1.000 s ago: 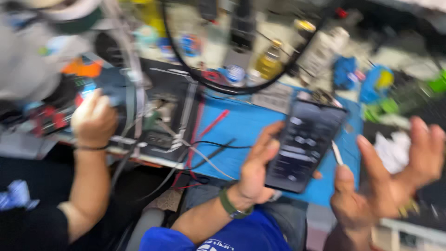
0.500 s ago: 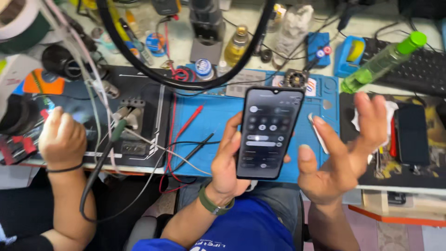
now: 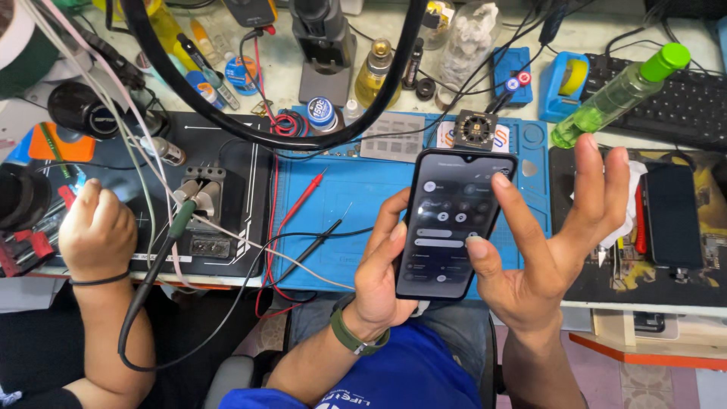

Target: The person reassembles a disassembled smartphone by connecting internal ribbon cables and installing the battery. They then power on the device and navigate the interface to verify functionality.

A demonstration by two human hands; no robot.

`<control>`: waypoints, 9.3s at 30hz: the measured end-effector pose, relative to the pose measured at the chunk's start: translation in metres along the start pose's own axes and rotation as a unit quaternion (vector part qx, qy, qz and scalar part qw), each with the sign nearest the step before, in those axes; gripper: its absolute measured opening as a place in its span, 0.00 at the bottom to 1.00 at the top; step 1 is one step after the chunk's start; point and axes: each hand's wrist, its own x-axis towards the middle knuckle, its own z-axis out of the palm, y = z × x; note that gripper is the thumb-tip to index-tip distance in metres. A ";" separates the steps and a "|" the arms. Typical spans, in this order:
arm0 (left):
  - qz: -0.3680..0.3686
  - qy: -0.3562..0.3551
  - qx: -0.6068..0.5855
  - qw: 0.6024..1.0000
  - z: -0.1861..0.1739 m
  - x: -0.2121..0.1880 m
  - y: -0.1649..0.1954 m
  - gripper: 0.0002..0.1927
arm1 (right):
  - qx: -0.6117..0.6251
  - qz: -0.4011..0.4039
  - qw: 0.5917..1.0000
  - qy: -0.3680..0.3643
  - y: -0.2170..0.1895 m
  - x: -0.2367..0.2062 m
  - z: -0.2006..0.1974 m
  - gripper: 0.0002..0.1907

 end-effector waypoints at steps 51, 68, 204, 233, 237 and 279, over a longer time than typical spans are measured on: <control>0.023 -0.055 -0.022 0.998 0.011 0.009 0.022 0.26 | 0.108 0.065 0.990 0.060 -0.009 -0.034 0.011 0.18; 0.021 -0.059 -0.023 0.998 0.019 0.024 0.024 0.28 | 0.076 -0.021 0.996 0.036 -0.012 -0.071 0.018 0.17; 0.066 -0.048 0.002 0.997 0.017 0.003 0.019 0.28 | 0.030 0.001 0.993 0.117 -0.015 -0.066 0.008 0.20; 0.034 -0.020 0.003 0.999 0.011 -0.003 0.006 0.28 | -0.022 -0.018 1.000 0.005 -0.011 -0.001 0.005 0.31; 0.050 0.002 0.015 0.999 0.005 -0.004 0.007 0.27 | 0.004 -0.060 0.998 -0.006 -0.018 0.002 0.006 0.26; 0.013 -0.038 0.015 0.999 0.007 -0.013 0.011 0.26 | -0.028 -0.201 0.977 -0.069 -0.015 0.033 -0.024 0.22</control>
